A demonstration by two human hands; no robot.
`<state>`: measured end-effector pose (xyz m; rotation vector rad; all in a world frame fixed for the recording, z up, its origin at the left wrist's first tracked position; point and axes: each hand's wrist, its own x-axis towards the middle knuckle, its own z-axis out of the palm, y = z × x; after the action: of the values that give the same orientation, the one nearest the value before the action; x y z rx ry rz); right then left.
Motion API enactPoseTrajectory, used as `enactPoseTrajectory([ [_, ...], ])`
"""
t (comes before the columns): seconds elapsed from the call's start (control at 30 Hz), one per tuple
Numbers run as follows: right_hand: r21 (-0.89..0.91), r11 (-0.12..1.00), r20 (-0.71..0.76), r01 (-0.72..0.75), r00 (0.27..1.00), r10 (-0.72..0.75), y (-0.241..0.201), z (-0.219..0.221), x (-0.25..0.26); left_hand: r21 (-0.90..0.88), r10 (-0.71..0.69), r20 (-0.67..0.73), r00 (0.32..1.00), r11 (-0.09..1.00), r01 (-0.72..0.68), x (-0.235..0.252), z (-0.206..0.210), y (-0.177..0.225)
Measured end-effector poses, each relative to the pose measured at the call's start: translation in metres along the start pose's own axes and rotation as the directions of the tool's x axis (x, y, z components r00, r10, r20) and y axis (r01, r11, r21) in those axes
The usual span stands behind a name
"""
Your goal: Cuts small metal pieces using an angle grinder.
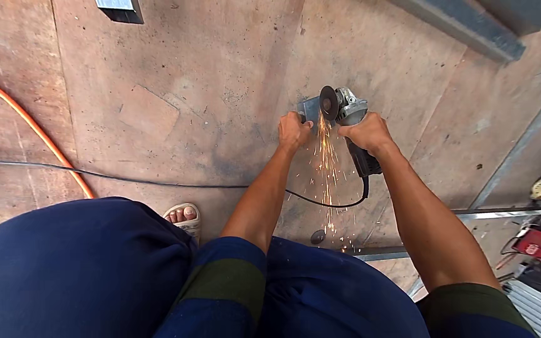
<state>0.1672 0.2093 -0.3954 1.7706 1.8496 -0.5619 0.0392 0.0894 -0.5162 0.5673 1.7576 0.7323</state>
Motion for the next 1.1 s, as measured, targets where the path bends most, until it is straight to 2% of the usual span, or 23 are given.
enactPoseTrajectory([
  [1.1, 0.010, 1.000, -0.007, -0.002, 1.000, 0.002, -0.0085, -0.0026, 0.0033, -0.006, 0.003, -0.005, 1.000, 1.000, -0.003, -0.0001, -0.0003, 0.0000],
])
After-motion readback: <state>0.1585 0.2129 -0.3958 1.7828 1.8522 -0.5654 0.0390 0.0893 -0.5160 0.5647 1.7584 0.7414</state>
